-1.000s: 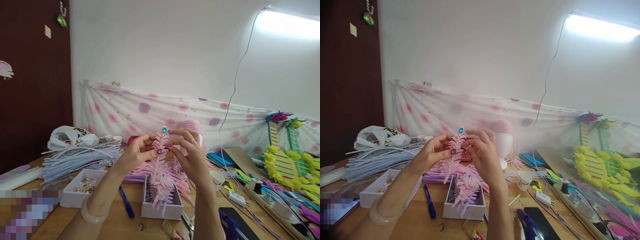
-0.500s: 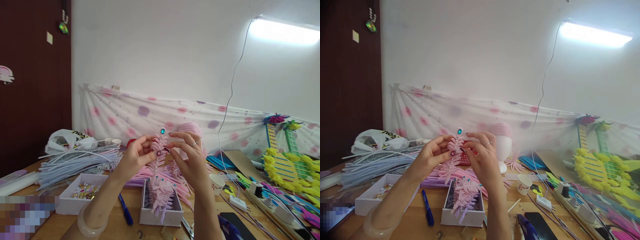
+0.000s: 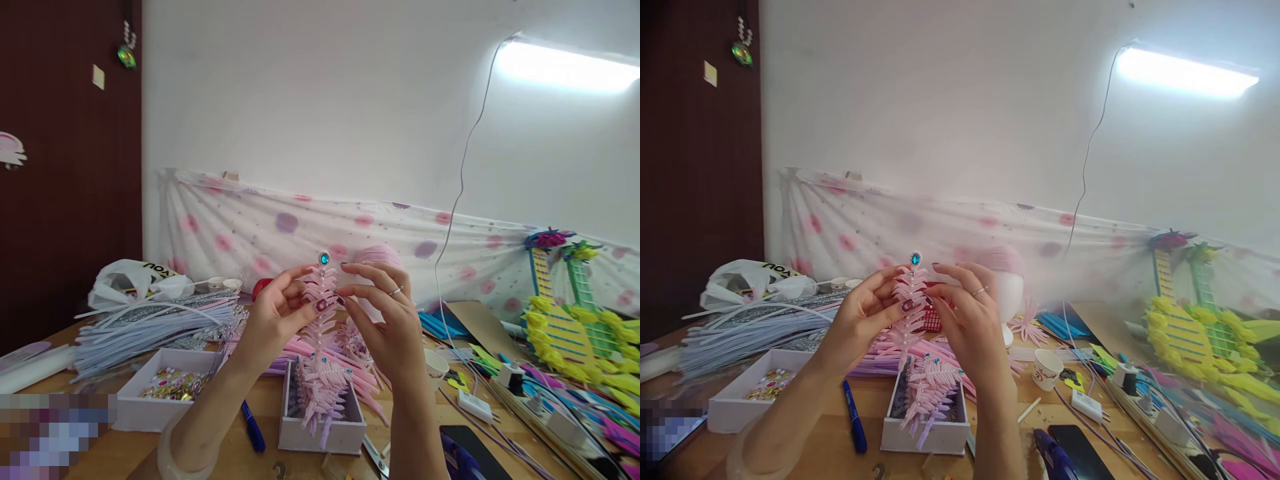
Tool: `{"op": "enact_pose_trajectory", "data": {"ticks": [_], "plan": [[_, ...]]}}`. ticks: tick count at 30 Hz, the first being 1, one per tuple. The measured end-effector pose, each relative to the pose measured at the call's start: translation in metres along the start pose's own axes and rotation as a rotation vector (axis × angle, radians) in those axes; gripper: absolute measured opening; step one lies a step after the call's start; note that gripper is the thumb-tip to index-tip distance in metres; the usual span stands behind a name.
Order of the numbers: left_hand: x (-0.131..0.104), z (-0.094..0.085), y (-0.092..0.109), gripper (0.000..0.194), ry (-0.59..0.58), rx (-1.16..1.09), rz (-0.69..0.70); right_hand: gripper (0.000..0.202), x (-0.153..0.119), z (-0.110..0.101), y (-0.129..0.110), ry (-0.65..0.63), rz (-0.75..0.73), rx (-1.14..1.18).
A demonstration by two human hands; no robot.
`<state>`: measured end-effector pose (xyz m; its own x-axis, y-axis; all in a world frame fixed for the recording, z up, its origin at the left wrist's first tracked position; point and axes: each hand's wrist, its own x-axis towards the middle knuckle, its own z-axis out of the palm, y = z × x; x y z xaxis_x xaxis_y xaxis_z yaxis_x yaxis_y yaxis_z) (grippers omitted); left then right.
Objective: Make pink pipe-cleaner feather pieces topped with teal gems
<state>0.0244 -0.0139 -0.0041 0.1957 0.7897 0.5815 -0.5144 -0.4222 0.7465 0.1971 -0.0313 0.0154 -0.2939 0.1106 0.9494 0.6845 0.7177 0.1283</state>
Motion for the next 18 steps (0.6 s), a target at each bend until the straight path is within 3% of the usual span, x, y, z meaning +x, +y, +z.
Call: {"op": "enact_pose_trajectory", "data": {"ticks": [11,18], "plan": [[-0.002,0.004,-0.001,0.057,0.053,0.007,-0.016,0.017,0.001,0.001,-0.005,0.020,-0.019,-0.074],[-0.001,-0.002,0.005,0.056,0.056,0.088,0.042,0.025,-0.003,-0.018,0.000,0.051,0.066,0.006]]}}
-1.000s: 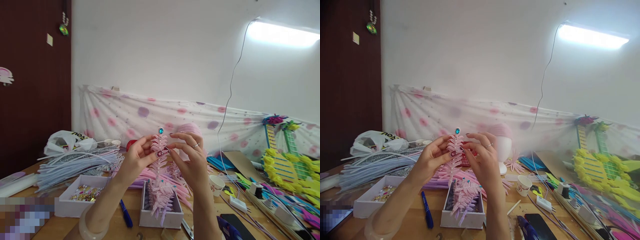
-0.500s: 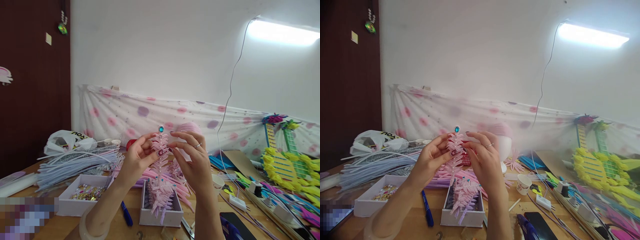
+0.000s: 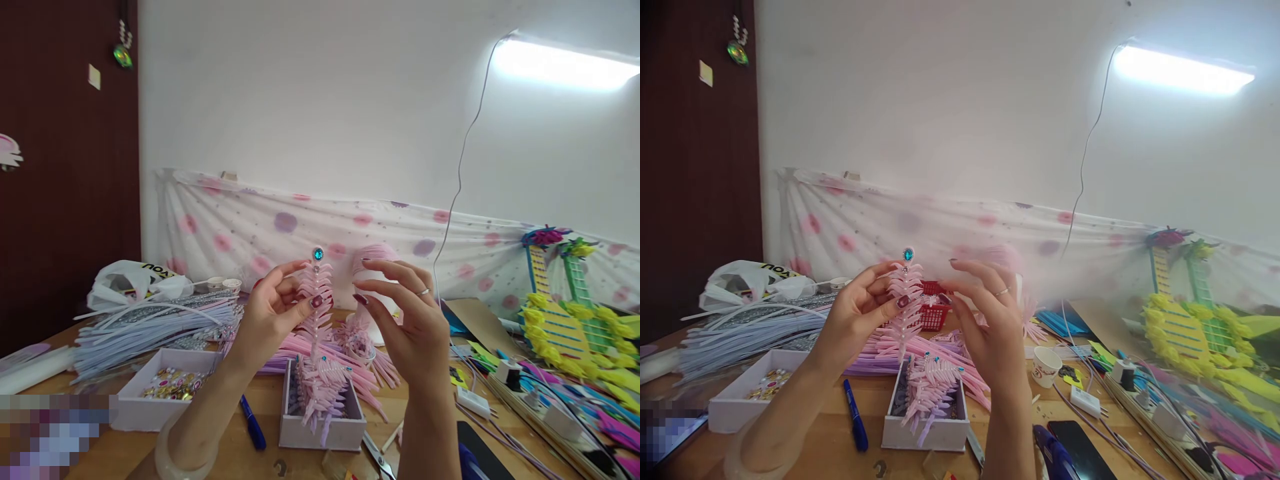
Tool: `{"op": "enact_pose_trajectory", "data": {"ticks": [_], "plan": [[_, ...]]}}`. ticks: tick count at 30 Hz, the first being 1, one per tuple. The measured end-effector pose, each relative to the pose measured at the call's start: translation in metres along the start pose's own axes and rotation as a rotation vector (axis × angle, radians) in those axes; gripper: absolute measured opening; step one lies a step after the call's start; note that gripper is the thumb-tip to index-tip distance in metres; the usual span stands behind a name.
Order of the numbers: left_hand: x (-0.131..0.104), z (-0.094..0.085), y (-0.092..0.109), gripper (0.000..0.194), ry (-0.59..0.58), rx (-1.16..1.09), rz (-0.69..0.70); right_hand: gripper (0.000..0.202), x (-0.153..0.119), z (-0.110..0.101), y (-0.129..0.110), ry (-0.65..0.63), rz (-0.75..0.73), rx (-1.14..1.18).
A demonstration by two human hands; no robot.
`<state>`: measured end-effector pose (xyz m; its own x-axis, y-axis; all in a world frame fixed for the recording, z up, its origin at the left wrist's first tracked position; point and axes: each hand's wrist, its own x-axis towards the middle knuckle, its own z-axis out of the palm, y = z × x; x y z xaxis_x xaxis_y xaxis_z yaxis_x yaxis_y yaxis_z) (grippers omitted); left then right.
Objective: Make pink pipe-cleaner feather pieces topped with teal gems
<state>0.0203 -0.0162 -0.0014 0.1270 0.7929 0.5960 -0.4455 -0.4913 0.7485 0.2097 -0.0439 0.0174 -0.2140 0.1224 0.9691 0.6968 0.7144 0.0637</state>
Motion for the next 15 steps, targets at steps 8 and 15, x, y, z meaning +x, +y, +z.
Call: {"op": "enact_pose_trajectory", "data": {"ticks": [8,15], "plan": [[-0.0008,-0.0005,0.0046,0.065,-0.035,0.087,-0.069,0.018,0.0021,0.0025,-0.0060,-0.144,-0.016,-0.006],[0.0015,-0.0053,0.0053,0.061,-0.066,0.029,-0.095,0.019,-0.0007,0.0040,-0.0003,-0.199,0.042,-0.024]]}}
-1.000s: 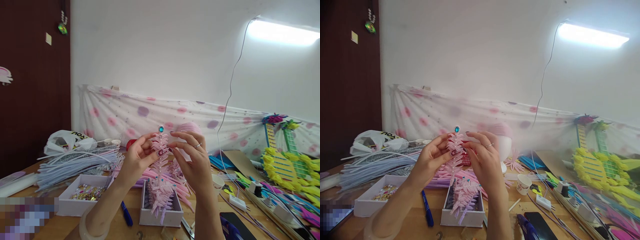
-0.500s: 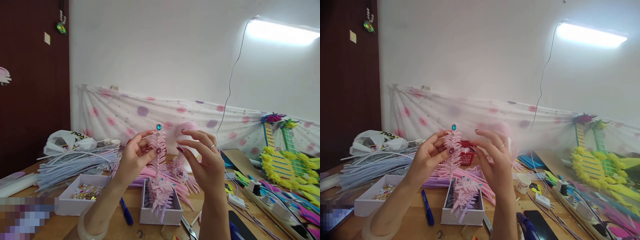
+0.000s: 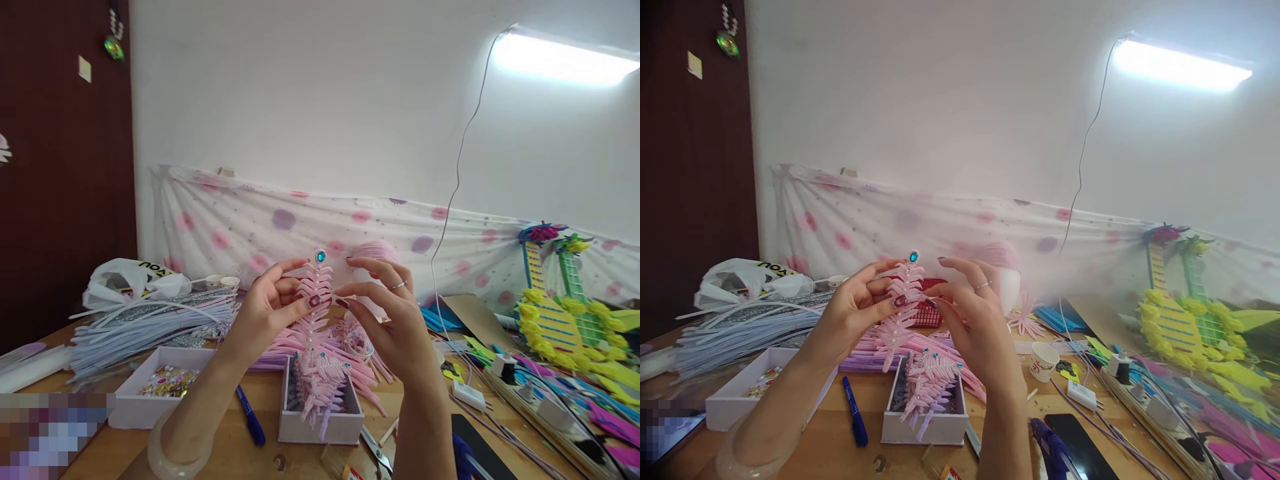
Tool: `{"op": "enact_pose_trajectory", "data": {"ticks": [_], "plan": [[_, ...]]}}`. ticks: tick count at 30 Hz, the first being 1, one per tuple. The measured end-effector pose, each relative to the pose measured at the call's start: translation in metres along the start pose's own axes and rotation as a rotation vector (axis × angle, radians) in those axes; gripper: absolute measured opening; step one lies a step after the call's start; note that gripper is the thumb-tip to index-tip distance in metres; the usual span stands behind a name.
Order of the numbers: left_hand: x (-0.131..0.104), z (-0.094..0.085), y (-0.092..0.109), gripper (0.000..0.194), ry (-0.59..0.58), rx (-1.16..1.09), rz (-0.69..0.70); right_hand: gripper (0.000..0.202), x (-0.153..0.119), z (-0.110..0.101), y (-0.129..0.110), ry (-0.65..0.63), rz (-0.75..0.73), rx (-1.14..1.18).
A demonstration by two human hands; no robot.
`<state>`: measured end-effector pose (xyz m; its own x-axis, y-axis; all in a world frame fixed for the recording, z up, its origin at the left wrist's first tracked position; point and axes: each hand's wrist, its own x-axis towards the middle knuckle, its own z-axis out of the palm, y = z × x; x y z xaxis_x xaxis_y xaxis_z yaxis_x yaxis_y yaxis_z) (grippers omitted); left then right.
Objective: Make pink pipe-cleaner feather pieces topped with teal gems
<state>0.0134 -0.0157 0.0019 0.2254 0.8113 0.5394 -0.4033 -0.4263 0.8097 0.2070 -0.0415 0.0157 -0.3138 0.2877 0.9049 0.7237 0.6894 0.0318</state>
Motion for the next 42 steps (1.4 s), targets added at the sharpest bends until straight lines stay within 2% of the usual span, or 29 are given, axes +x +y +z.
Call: {"op": "enact_pose_trajectory", "data": {"ticks": [6,23,31,35,42], "plan": [[-0.002,0.003,0.002,0.065,0.030,0.018,0.017,0.011,0.002,0.003,0.001,0.105,-0.025,-0.023],[-0.004,0.003,0.003,0.059,0.000,-0.009,0.021,0.018,0.003,0.003,-0.006,0.093,-0.070,-0.055],[-0.005,0.005,0.004,0.062,-0.006,-0.007,0.013,0.017,0.004,0.005,-0.009,0.203,-0.066,-0.072],[-0.006,0.006,0.005,0.064,-0.013,-0.032,-0.002,0.019,0.004,0.006,-0.008,0.182,-0.069,-0.054],[-0.005,0.002,0.002,0.057,-0.066,-0.089,-0.011,0.016,0.003,0.006,-0.005,0.153,-0.069,-0.013]]}}
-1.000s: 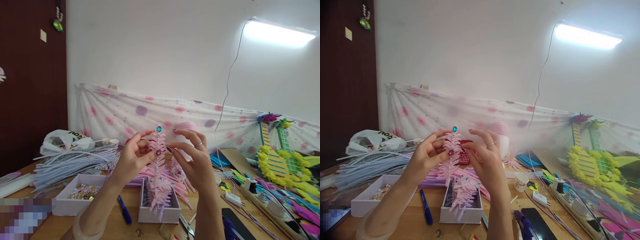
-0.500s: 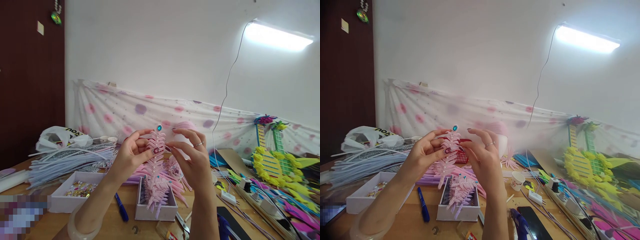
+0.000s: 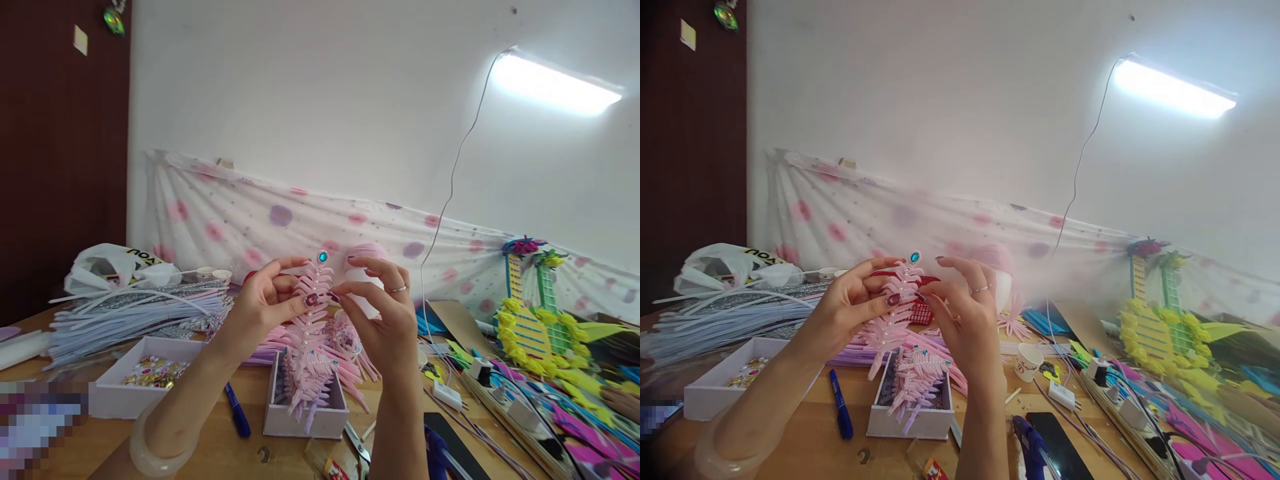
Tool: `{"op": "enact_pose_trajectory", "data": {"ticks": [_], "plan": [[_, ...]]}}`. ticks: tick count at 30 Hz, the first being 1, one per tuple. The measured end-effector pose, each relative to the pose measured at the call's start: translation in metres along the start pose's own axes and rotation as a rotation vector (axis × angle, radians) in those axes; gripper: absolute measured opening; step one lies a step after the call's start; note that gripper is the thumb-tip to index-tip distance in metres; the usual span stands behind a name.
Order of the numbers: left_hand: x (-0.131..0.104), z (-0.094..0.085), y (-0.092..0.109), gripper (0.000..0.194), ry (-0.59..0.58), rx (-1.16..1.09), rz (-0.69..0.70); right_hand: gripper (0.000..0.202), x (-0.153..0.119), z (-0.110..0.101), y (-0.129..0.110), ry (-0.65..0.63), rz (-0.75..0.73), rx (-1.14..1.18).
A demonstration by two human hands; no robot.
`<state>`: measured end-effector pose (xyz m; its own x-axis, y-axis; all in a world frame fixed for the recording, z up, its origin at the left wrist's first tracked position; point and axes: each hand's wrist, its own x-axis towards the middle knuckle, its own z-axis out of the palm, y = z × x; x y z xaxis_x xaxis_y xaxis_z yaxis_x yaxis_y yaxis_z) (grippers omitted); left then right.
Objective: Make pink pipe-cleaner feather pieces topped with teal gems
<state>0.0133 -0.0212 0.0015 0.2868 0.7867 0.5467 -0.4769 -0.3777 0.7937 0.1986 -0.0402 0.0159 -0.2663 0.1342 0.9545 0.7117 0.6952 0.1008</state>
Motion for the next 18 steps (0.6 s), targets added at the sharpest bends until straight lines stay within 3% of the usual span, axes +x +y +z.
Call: {"op": "enact_pose_trajectory", "data": {"ticks": [8,18], "plan": [[-0.002,0.004,0.002,0.059,0.041,0.054,0.035,0.012,0.001,0.000,-0.001,0.036,-0.026,0.008],[-0.008,0.016,-0.007,0.052,0.158,0.092,0.217,0.014,0.001,0.007,-0.004,0.146,-0.030,0.018]]}}
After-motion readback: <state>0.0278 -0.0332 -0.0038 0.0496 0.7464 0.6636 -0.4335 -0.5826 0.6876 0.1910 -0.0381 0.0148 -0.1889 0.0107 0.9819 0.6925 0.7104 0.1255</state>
